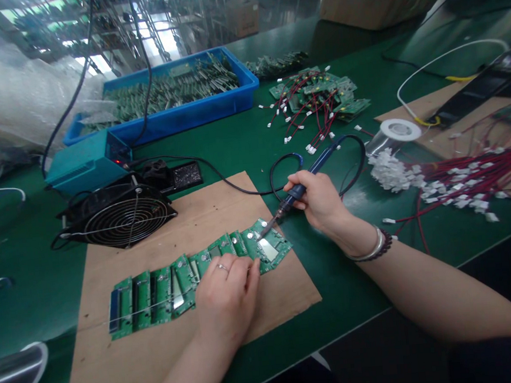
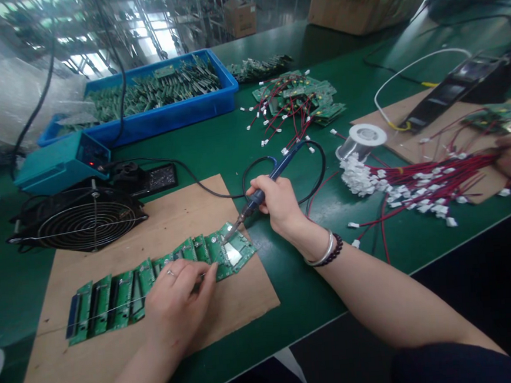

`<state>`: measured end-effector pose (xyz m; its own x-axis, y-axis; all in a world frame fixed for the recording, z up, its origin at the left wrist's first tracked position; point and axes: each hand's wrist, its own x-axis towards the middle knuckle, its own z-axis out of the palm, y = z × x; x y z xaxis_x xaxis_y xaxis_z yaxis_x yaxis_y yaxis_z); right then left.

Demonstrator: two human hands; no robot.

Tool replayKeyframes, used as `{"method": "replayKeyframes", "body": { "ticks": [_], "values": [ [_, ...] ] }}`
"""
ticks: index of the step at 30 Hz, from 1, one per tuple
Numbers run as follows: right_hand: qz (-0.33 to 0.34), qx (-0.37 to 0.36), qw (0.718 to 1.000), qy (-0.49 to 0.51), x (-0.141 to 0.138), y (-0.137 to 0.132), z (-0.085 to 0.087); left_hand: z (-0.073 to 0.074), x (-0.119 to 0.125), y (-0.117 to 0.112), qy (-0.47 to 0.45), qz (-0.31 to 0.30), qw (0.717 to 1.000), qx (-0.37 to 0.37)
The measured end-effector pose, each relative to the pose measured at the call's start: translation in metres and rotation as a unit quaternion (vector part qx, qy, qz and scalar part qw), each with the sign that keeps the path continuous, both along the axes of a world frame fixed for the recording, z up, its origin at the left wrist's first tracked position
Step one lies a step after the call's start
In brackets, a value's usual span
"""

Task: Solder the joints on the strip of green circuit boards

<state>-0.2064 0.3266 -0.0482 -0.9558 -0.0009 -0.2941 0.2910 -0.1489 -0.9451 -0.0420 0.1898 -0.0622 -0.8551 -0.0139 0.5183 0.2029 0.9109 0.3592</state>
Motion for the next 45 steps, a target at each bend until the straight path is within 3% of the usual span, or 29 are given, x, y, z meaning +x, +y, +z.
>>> {"method": "replayKeyframes", "body": {
  "ticks": [5,9,12,15,18,22,27,33,45],
  "values": [
    [-0.024,-0.025,0.999,0.031,-0.004,0.005,0.005,0.003,0.002,0.001,0.042,-0.004,0.999,0.034],
    [-0.031,-0.028,0.99,0.138,-0.005,0.01,0.011,0.003,0.008,0.004,0.054,-0.031,0.997,0.049],
    [-0.022,0.018,0.973,0.231,0.004,0.014,0.018,0.0,0.012,0.004,0.051,-0.043,0.997,0.046],
    [-0.005,0.074,0.962,0.261,0.022,0.022,0.022,-0.003,0.012,0.001,0.038,-0.032,0.999,0.022],
    [-0.006,0.081,0.972,0.219,0.046,0.033,0.017,-0.004,0.008,-0.002,0.022,-0.006,1.0,0.013],
    [-0.079,0.025,0.992,0.092,0.073,0.045,0.003,-0.004,0.004,-0.001,0.008,0.005,1.0,0.028],
    [-0.168,-0.019,0.985,0.013,0.087,0.048,-0.005,-0.003,0.005,0.001,0.027,-0.003,0.999,0.043],
    [-0.153,-0.02,0.987,-0.035,0.083,0.046,-0.006,-0.007,0.007,-0.001,0.0,-0.015,0.999,0.045],
    [-0.105,0.003,0.994,-0.004,0.086,0.05,-0.012,-0.006,0.005,-0.001,-0.01,-0.016,0.998,0.053]
  ]
}}
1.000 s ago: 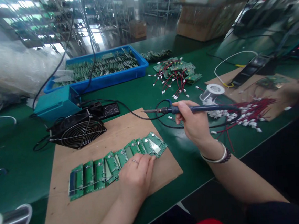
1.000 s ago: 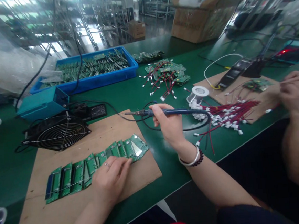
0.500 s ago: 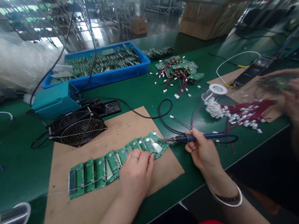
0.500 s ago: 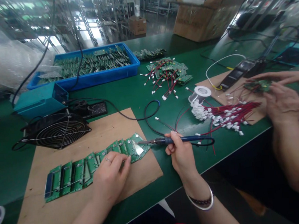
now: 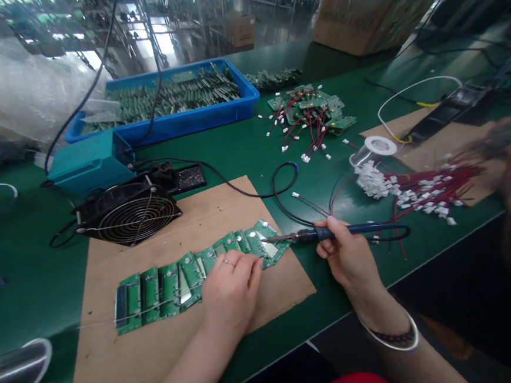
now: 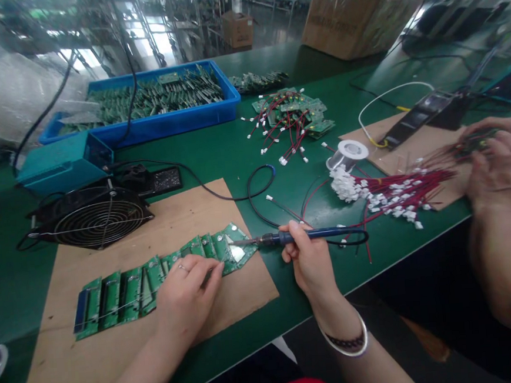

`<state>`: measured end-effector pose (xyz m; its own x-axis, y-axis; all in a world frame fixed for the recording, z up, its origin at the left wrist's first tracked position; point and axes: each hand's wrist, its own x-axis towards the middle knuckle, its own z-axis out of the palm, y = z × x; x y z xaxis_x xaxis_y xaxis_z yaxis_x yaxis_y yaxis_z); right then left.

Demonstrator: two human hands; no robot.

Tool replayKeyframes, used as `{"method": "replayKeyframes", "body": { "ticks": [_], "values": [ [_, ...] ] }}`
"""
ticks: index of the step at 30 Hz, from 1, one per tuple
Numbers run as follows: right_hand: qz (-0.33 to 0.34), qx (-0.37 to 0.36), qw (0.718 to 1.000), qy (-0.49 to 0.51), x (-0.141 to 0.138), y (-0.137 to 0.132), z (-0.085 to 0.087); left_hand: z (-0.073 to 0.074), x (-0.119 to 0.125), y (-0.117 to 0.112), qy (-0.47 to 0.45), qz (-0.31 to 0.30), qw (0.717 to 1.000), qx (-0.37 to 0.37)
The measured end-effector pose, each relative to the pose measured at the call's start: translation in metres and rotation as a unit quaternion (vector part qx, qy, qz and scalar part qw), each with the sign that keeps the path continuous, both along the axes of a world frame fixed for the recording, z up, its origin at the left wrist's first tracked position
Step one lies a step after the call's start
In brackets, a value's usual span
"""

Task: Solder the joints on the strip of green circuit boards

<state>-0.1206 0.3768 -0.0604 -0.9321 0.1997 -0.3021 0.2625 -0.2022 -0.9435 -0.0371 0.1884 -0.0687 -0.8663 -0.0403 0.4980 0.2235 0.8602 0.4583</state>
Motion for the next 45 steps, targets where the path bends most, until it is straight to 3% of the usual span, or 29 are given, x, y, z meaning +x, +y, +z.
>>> {"method": "replayKeyframes", "body": {
  "ticks": [11,16,19,23,26,32,36,39,45],
  "values": [
    [-0.002,-0.011,1.0,0.002,0.0,0.001,0.001,0.002,-0.001,0.001,0.001,0.013,1.0,-0.025],
    [0.014,-0.024,0.993,0.113,0.006,0.006,-0.003,0.008,0.003,0.002,0.029,-0.006,1.0,-0.003],
    [0.096,0.069,0.966,0.231,0.018,0.005,-0.002,0.013,0.007,0.002,0.032,-0.017,0.999,0.011],
    [0.229,0.237,0.887,0.323,0.034,-0.01,0.009,0.019,0.013,0.002,0.019,-0.03,0.999,0.024],
    [0.316,0.252,0.846,0.347,0.041,-0.025,0.017,0.026,0.016,0.002,0.014,-0.031,0.998,0.05],
    [0.335,0.233,0.846,0.343,0.049,-0.029,0.013,0.032,0.032,-0.003,0.034,-0.032,0.996,0.073],
    [0.346,0.265,0.812,0.389,0.052,-0.016,0.009,0.029,0.057,-0.014,0.025,-0.045,0.996,0.067],
    [0.378,0.256,0.787,0.413,0.051,-0.011,0.01,0.028,0.08,-0.027,0.015,-0.018,0.999,0.048],
    [0.378,0.251,0.794,0.405,0.053,-0.015,0.013,0.039,0.116,-0.057,-0.03,0.039,0.998,0.046]
  ]
}}
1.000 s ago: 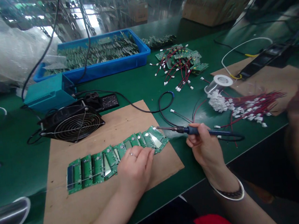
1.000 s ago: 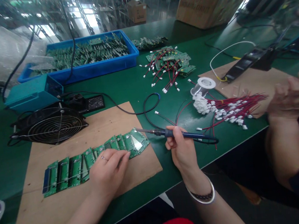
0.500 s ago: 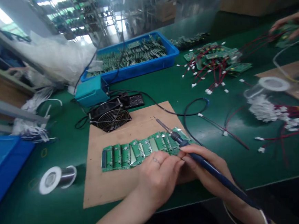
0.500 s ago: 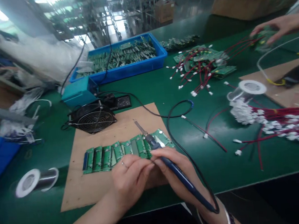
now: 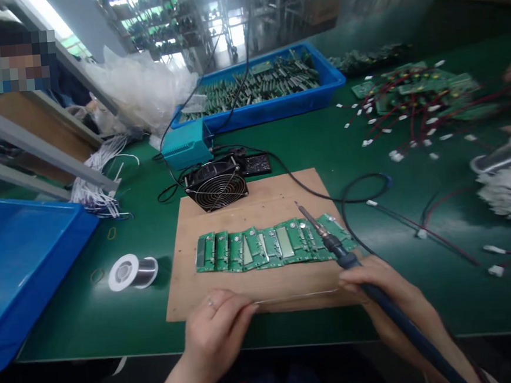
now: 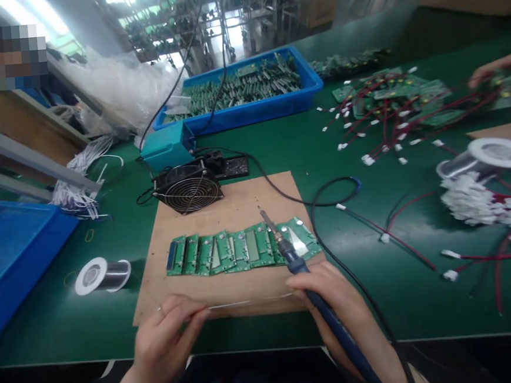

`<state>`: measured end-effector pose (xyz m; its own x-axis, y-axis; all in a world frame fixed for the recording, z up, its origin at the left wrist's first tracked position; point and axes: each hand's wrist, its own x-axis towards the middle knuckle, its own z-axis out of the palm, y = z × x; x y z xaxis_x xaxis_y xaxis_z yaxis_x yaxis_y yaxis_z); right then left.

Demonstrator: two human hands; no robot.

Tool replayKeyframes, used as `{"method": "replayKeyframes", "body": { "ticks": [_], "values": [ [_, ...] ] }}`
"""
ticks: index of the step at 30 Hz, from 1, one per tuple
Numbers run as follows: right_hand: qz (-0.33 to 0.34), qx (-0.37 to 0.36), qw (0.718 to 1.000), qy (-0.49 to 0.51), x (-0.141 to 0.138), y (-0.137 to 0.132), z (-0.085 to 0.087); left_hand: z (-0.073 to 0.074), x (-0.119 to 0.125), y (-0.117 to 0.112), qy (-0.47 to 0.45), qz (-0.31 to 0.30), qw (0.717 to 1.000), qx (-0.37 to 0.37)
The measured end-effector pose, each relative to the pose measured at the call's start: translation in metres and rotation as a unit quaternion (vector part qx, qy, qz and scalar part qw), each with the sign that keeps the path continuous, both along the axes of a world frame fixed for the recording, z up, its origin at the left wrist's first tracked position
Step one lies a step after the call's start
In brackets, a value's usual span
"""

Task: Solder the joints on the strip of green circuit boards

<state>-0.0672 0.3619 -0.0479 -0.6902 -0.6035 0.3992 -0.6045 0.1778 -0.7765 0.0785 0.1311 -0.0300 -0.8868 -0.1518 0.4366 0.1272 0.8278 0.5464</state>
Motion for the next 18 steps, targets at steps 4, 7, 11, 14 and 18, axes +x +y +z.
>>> {"method": "replayKeyframes", "body": {
  "ticks": [4,7,11,14,18],
  "values": [
    [-0.019,-0.001,1.0,-0.017,0.002,0.002,-0.001,0.016,0.007,-0.001,-0.019,-0.056,0.998,0.03],
    [-0.091,-0.01,0.996,-0.021,0.001,0.006,0.002,0.022,-0.003,0.011,-0.037,-0.15,0.987,0.038],
    [-0.162,-0.033,0.985,-0.044,0.0,0.011,0.009,0.015,-0.034,0.036,-0.019,-0.165,0.986,0.032],
    [-0.162,-0.042,0.984,-0.061,0.002,0.016,0.01,0.007,-0.055,0.049,-0.014,-0.142,0.989,0.03],
    [-0.185,-0.05,0.975,-0.109,-0.001,0.031,0.005,0.0,-0.069,0.054,-0.003,-0.096,0.993,0.067]
  ]
}}
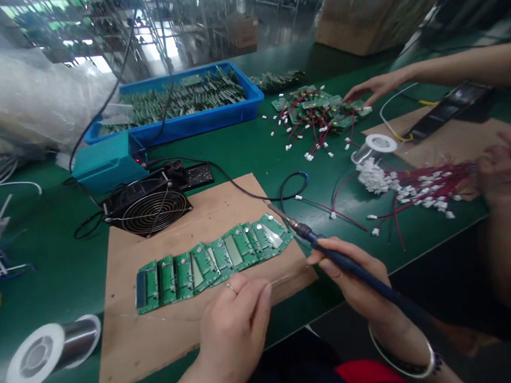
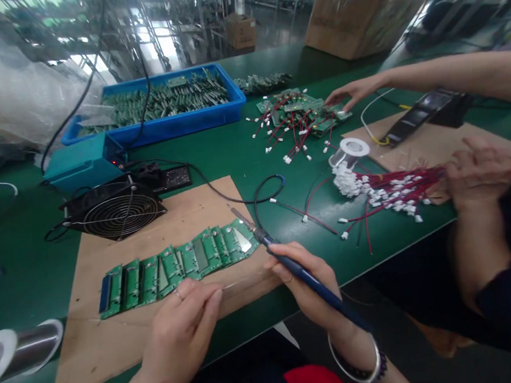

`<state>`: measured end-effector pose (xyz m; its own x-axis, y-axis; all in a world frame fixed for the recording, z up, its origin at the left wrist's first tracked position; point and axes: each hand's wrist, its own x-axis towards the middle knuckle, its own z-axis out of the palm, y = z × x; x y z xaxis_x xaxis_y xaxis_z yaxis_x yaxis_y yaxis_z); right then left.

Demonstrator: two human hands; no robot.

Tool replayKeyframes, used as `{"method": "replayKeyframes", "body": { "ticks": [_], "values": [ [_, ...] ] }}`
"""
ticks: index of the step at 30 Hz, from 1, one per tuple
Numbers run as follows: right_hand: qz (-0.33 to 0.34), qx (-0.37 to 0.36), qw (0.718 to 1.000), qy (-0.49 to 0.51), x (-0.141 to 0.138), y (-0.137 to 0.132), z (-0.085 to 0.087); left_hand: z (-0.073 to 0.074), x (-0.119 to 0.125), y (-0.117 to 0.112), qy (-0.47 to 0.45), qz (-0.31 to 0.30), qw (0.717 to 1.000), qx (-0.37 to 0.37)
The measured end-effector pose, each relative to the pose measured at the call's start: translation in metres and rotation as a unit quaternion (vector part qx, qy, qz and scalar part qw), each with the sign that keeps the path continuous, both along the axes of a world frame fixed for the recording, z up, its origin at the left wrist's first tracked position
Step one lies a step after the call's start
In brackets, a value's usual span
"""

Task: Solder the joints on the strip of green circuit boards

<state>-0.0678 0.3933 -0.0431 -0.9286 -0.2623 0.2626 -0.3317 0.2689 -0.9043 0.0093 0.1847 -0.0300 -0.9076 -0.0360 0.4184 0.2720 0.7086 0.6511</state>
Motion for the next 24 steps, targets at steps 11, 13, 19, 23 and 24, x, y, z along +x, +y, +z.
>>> {"method": "replayKeyframes", "body": {
  "ticks": [11,13,19,23,24],
  "values": [
    [-0.164,-0.223,0.932,-0.236,-0.113,-0.005,0.011,0.004,-0.042,0.002,0.124,0.105,0.981,-0.11],
    [-0.161,-0.203,0.925,-0.277,-0.134,-0.016,0.01,-0.001,-0.053,0.003,0.13,0.123,0.975,-0.136],
    [-0.136,-0.174,0.917,-0.332,-0.156,-0.032,-0.014,-0.017,-0.065,0.007,0.107,0.145,0.973,-0.142],
    [-0.125,-0.166,0.913,-0.351,-0.15,-0.026,-0.022,-0.021,-0.065,0.008,0.081,0.168,0.972,-0.143],
    [-0.125,-0.165,0.913,-0.352,-0.149,-0.024,-0.022,-0.021,-0.065,0.008,0.077,0.171,0.972,-0.141]
  ]
}}
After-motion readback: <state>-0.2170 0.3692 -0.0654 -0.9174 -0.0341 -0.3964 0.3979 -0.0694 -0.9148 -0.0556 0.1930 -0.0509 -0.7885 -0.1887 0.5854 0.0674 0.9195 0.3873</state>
